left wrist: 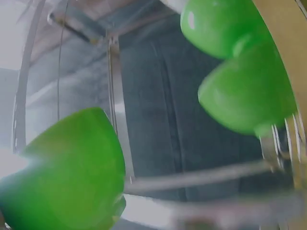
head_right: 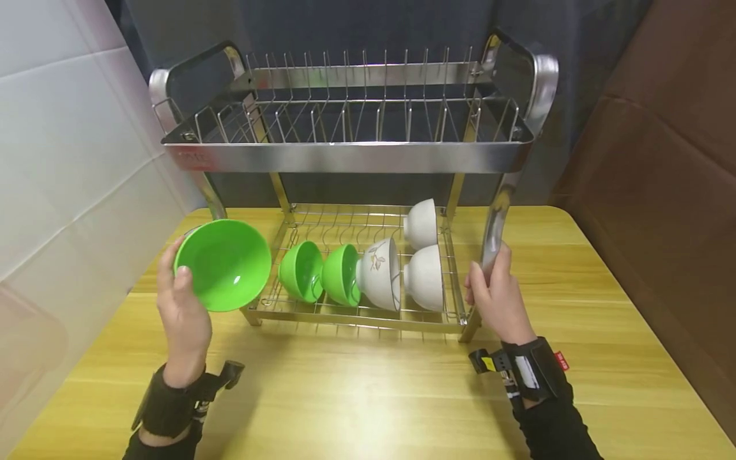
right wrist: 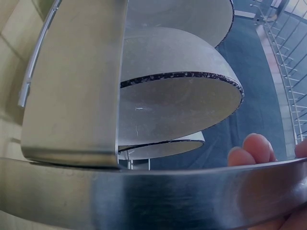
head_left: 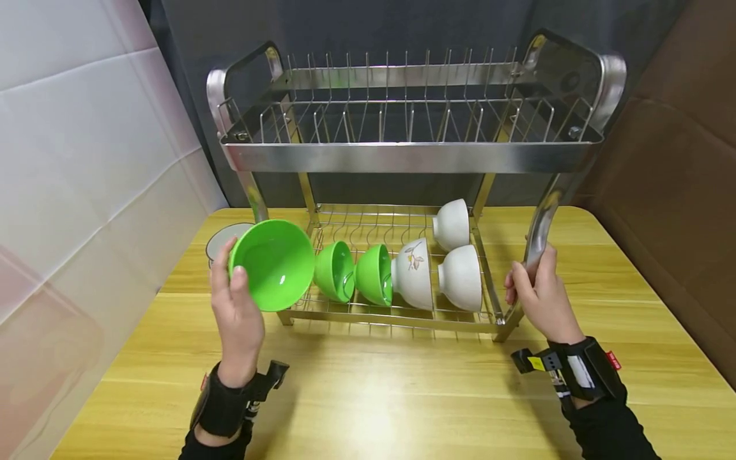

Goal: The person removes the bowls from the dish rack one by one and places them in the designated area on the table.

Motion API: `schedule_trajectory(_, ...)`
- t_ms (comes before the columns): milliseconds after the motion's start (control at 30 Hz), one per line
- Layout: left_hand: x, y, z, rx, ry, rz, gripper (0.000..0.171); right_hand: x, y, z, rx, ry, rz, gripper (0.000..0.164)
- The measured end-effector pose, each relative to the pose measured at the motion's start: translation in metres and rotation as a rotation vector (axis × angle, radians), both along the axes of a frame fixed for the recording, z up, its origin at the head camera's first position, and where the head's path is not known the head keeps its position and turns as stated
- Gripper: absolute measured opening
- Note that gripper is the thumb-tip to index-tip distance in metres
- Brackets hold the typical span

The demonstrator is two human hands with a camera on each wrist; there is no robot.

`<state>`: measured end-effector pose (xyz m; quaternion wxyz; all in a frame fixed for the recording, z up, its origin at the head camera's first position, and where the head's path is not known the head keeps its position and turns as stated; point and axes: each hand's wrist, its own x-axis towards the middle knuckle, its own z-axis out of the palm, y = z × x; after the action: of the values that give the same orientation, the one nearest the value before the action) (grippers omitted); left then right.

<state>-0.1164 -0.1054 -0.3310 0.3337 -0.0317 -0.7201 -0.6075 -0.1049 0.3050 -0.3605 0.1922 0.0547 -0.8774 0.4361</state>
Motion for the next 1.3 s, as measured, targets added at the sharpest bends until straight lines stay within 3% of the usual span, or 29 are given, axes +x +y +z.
schedule_trajectory(300, 0.002, -0.053, -0.014, 0.228, -0.013, 0.129, 0.047, -0.001, 0.001, -0.001, 0.004, 0.007, 0.001, 0.044)
schedule_trajectory(467, -0.003, -0.071, -0.022, 0.327, -0.14, 0.211, 0.05, 0.0, 0.003, 0.0, 0.0, -0.005, -0.008, 0.045)
schedule_trajectory(600, -0.009, -0.083, -0.039, 0.28, -0.287, 0.234, 0.054, 0.0, 0.004, 0.0, 0.0, -0.004, -0.013, 0.044)
schedule_trajectory(800, -0.011, -0.099, -0.065, 0.163, -0.479, 0.209, 0.06, -0.002, 0.002, -0.002, 0.008, 0.007, -0.006, 0.042)
schedule_trajectory(1000, -0.008, -0.109, -0.081, 0.086, -0.568, 0.18, 0.06, -0.001, -0.001, -0.001, 0.003, 0.0, 0.005, 0.041)
schedule_trajectory(1300, -0.015, -0.116, -0.089, 0.019, -0.684, 0.12, 0.062, -0.001, 0.001, 0.0, 0.0, -0.006, 0.002, 0.047)
